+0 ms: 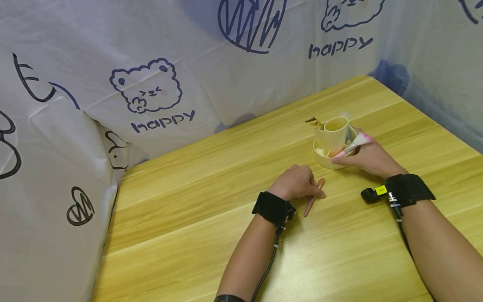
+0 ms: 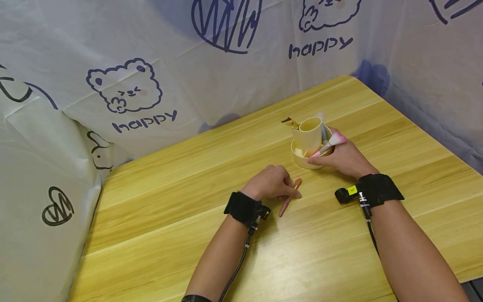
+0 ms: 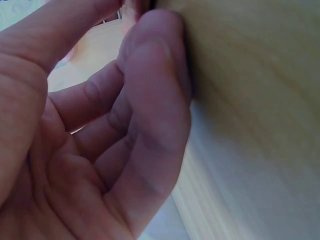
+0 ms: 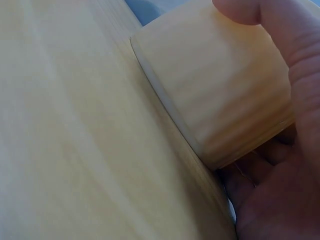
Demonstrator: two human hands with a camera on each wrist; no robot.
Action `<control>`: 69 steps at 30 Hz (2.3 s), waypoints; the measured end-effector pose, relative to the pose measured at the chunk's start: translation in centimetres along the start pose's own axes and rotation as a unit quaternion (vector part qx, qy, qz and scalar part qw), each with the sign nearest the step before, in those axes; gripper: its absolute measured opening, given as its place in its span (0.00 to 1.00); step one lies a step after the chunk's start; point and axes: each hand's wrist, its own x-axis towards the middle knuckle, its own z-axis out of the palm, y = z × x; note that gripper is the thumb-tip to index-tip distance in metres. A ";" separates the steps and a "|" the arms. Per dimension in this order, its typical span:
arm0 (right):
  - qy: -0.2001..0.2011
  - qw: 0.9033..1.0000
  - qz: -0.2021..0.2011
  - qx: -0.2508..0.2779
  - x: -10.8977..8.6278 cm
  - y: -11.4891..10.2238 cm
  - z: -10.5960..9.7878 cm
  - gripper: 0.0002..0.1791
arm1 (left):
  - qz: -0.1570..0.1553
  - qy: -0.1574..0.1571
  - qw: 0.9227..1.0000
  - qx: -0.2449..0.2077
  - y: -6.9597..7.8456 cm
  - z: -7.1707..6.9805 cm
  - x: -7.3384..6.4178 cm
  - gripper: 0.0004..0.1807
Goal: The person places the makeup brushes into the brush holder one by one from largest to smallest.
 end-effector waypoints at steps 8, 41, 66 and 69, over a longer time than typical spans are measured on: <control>0.001 1.000 -0.014 -0.006 0.0 0.0 0.0 0.58 | 0.002 0.000 1.000 0.000 0.0 0.0 0.0 0.23; 0.000 1.000 -0.025 -0.017 -0.1 -0.1 0.1 0.47 | -0.009 0.000 1.000 0.009 0.2 0.1 0.0 0.24; -0.020 1.000 -0.012 0.008 -0.1 0.1 0.1 0.60 | -0.007 0.002 1.000 0.013 0.2 0.2 0.1 0.25; -0.019 1.000 -0.014 0.008 -0.1 0.1 0.1 0.60 | -0.006 0.004 1.000 0.016 0.2 0.2 0.1 0.25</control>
